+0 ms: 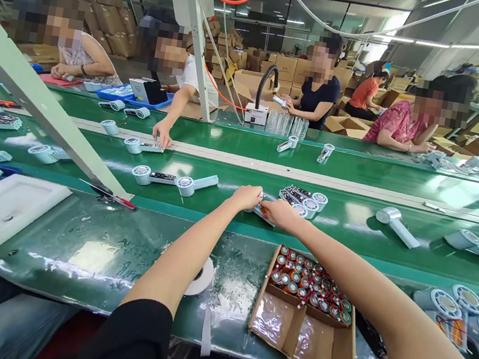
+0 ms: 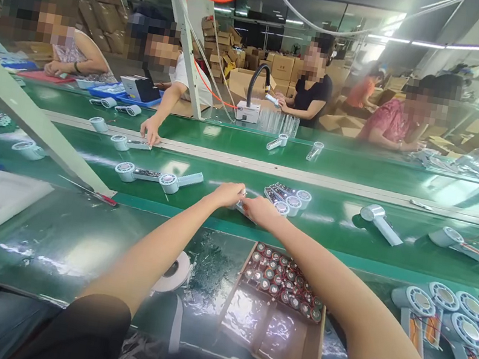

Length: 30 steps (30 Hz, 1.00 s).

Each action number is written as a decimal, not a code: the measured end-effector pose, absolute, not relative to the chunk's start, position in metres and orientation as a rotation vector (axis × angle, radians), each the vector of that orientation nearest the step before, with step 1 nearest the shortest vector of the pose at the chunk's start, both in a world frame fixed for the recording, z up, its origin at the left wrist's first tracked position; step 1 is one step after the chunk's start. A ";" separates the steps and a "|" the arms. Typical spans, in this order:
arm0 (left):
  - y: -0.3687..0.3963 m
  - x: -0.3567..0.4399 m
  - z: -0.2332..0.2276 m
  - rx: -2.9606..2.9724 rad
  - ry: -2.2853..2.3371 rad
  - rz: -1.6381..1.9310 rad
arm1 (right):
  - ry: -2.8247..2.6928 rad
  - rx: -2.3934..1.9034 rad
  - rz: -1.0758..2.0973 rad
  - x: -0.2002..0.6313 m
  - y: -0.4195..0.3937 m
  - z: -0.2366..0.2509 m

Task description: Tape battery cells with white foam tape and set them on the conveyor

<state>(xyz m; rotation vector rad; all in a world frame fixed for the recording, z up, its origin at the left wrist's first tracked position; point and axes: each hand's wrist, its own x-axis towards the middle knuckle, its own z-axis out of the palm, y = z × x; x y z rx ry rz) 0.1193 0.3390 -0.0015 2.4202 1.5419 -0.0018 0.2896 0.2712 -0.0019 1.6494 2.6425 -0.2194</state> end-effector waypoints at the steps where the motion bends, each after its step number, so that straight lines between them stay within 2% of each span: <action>1: 0.339 0.121 -0.002 2.415 1.548 0.006 | 2.644 1.642 -0.223 0.291 0.270 -0.001; 11: 0.329 0.133 -0.007 2.322 1.602 0.095 | 2.500 1.605 -0.255 0.286 0.269 -0.001; 18: 0.312 0.139 0.002 2.295 1.647 0.152 | 2.431 1.605 -0.170 0.282 0.260 0.021; 30: 0.313 0.161 -0.003 2.263 1.587 0.158 | 2.436 1.700 -0.122 0.317 0.252 0.028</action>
